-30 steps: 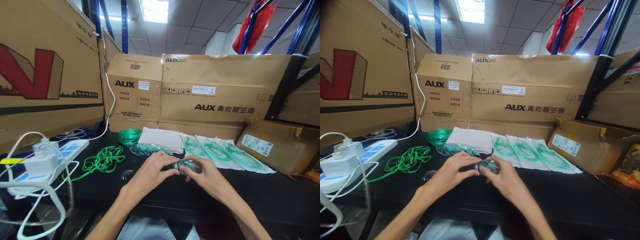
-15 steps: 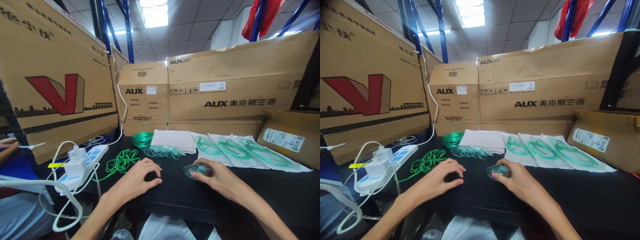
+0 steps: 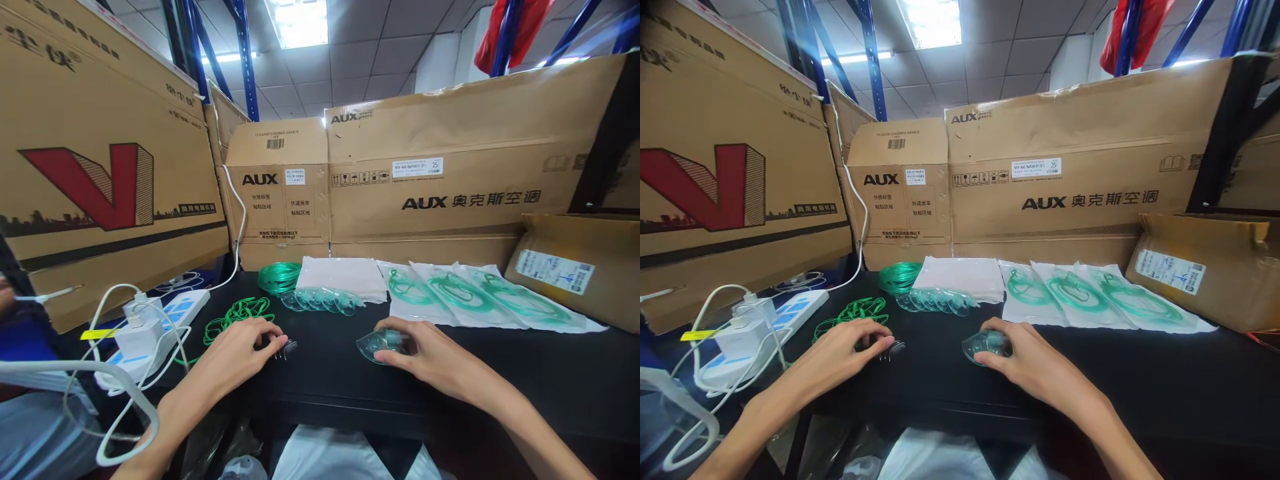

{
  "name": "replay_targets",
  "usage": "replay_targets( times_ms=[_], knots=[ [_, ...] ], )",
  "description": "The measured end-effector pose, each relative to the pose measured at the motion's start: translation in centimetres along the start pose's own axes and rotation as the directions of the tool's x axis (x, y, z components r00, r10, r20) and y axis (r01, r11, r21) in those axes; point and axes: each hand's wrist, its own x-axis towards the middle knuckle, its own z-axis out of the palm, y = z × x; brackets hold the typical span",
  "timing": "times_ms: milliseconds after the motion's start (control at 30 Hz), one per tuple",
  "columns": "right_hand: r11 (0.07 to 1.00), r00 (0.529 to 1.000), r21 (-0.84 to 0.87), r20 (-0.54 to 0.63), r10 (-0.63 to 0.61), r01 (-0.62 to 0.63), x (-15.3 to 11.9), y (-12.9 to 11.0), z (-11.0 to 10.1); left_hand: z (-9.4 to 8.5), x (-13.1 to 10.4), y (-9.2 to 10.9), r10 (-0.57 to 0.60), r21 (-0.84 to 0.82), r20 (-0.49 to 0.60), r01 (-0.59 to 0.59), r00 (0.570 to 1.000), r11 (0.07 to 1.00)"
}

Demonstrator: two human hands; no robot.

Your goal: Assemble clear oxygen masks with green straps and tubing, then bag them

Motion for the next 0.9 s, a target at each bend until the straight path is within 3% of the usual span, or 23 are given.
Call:
replay_targets(
  times_ms=[233, 467, 633, 767, 900],
  knots=[
    [1.000, 0.999, -0.014, 0.024, -0.025, 0.025, 0.3, 0.3, 0.2, -0.6, 0.6, 1.9, -0.011, 0.005, 0.084, 0.010, 0.996, 1.000],
    [0.995, 0.995, -0.029, 0.033, -0.094, 0.095, 0.1, 2.0, 0.6, -0.4, 1.3, 1.8, -0.007, 0.053, 0.097, 0.002, 0.995, 0.999],
    [0.988, 0.992, -0.102, 0.044, -0.115, 0.119, 0.5, 2.2, -0.3, 0.0, 2.9, 3.6, 0.184, 0.104, -0.042, -0.179, 0.982, 0.978],
    [0.959, 0.971, -0.194, -0.076, -0.227, 0.208, 3.2, 1.7, -1.5, 0.7, 6.6, 6.0, 0.373, 0.113, -0.150, -0.358, 0.916, 0.927],
    [0.941, 0.946, -0.224, -0.145, -0.289, 0.254, 7.8, 1.8, -2.0, 2.0, 10.7, 6.6, 0.458, 0.099, -0.102, -0.450, 0.883, 0.888]
  ],
)
